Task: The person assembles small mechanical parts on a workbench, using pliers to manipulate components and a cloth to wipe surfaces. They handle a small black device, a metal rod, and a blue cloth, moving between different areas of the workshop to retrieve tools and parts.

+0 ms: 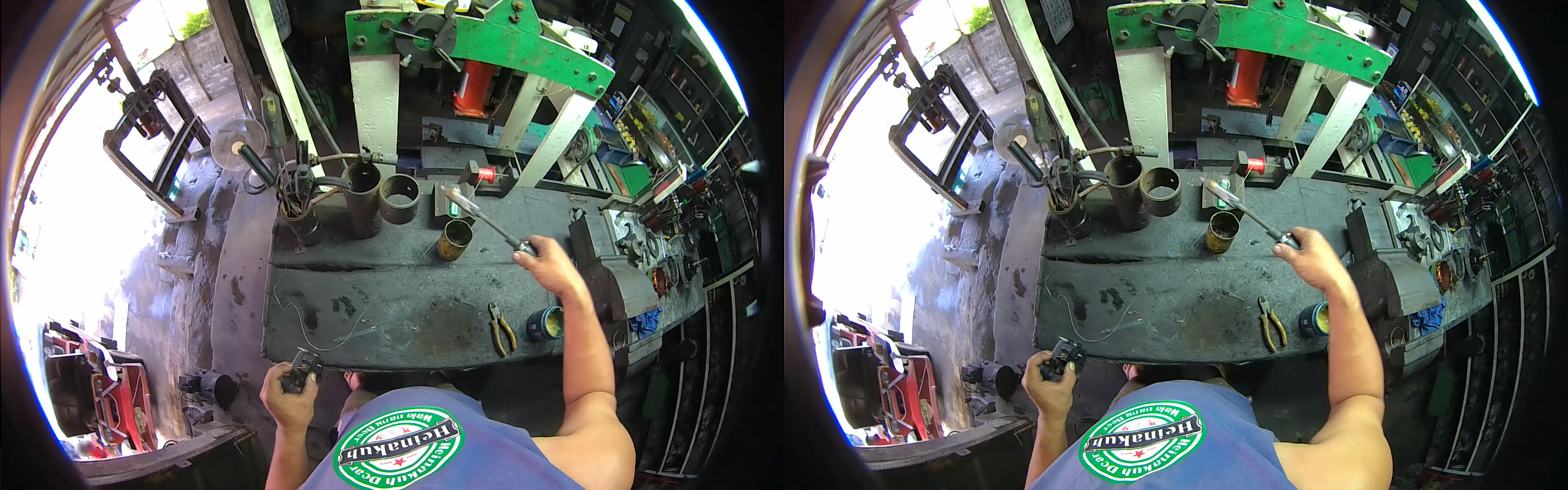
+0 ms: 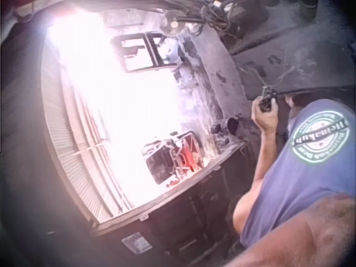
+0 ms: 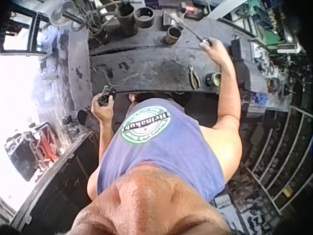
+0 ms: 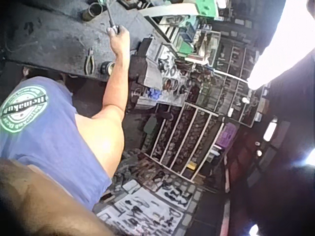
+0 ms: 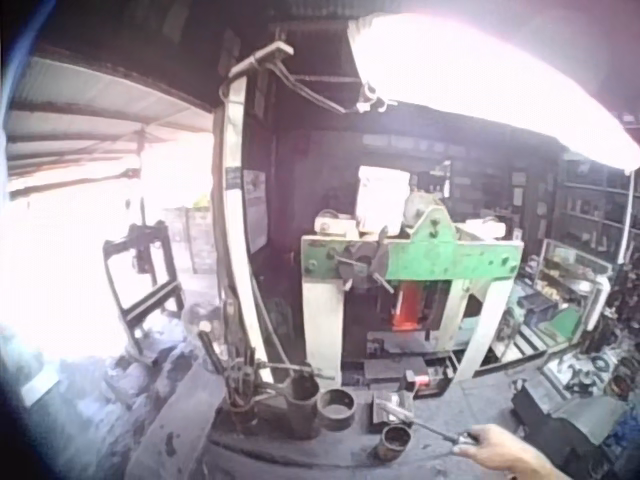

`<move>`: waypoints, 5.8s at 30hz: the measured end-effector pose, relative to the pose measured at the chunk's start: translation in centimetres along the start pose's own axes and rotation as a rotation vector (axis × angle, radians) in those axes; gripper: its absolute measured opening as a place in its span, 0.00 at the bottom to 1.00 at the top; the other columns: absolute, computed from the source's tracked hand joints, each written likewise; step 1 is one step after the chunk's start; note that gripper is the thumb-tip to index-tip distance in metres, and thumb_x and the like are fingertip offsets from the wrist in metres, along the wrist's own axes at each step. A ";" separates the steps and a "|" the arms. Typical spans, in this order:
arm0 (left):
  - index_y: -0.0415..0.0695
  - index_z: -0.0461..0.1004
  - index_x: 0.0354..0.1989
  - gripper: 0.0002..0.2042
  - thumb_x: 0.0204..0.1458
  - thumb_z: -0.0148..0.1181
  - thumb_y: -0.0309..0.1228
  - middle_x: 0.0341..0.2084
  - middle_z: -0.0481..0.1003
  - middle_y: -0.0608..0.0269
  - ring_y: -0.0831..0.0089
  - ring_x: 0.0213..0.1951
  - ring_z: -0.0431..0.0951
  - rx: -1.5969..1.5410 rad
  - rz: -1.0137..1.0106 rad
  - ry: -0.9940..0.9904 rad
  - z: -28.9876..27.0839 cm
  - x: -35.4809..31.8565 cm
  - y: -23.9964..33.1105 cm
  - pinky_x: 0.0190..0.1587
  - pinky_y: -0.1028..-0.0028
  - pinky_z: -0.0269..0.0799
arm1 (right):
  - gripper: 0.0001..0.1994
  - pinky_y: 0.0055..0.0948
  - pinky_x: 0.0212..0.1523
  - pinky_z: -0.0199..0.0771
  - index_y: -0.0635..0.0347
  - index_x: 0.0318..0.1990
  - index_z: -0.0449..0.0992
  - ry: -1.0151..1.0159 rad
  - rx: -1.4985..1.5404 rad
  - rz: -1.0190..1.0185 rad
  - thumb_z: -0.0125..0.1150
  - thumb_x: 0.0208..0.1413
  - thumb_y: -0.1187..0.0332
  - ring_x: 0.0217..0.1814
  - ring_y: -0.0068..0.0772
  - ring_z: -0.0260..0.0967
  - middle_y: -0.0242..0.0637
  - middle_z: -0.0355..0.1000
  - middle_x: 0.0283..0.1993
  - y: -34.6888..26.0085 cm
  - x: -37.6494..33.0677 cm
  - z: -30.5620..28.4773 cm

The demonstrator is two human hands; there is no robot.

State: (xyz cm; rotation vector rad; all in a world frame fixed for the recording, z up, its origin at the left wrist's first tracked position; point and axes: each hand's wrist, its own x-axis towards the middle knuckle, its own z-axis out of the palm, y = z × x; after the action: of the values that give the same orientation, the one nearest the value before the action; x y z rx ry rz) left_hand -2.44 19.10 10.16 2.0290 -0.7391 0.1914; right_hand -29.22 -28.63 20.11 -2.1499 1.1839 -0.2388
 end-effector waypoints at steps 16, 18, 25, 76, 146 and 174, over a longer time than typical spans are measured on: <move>0.40 0.78 0.43 0.22 0.39 0.82 0.22 0.39 0.84 0.51 0.55 0.39 0.88 -0.090 -0.019 -0.073 0.6 -1.5 0.0 0.46 0.62 0.84 | 0.22 0.51 0.59 0.83 0.64 0.45 0.90 -0.251 -0.719 0.050 0.76 0.58 0.52 0.56 0.59 0.85 0.57 0.86 0.48 -1.7 9.1 3.0; 0.40 0.78 0.43 0.22 0.39 0.82 0.23 0.39 0.84 0.50 0.55 0.39 0.88 -0.082 -0.025 -0.075 0.2 -1.6 -0.9 0.45 0.63 0.84 | 0.22 0.51 0.59 0.84 0.65 0.45 0.90 -0.183 -0.703 -0.002 0.78 0.55 0.52 0.54 0.58 0.85 0.57 0.86 0.48 -1.1 8.7 2.2; 0.39 0.78 0.42 0.23 0.37 0.83 0.25 0.38 0.84 0.49 0.51 0.40 0.88 -0.107 -0.072 -0.133 -1.5 -0.2 -5.6 0.48 0.58 0.84 | 0.18 0.39 0.45 0.81 0.68 0.43 0.86 -0.017 -0.295 0.024 0.75 0.47 0.65 0.37 0.36 0.81 0.43 0.82 0.33 1.1 -0.6 -2.8; 0.41 0.76 0.43 0.23 0.39 0.82 0.23 0.40 0.85 0.49 0.56 0.39 0.88 -0.214 -0.101 -0.124 -7.9 5.3 -17.6 0.45 0.64 0.85 | 0.19 0.48 0.42 0.83 0.53 0.58 0.85 -0.149 -0.592 -0.717 0.73 0.61 0.62 0.42 0.49 0.82 0.40 0.77 0.42 -24.7 6.6 28.6; 0.39 0.78 0.45 0.22 0.39 0.80 0.19 0.42 0.86 0.45 0.55 0.40 0.90 -0.727 0.648 -0.464 17.3 6.6 15.7 0.41 0.65 0.87 | 0.25 0.39 0.33 0.75 0.50 0.50 0.89 0.190 -0.790 -0.548 0.83 0.37 0.66 0.33 0.39 0.78 0.31 0.78 0.40 -13.0 -24.3 -12.8; 0.41 0.79 0.44 0.23 0.38 0.82 0.22 0.41 0.86 0.48 0.54 0.39 0.89 -0.728 0.699 -0.495 16.9 7.8 15.6 0.41 0.64 0.86 | 0.06 0.36 0.28 0.67 0.50 0.41 0.89 0.212 -1.014 -0.603 0.75 0.59 0.64 0.30 0.29 0.67 0.26 0.67 0.32 -17.8 -23.5 -12.5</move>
State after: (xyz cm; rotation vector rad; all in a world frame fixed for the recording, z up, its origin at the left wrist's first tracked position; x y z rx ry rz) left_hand -7.67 -4.08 15.43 1.0656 -1.5529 -0.1794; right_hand -36.15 -8.86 44.31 -3.4337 0.7803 -0.1277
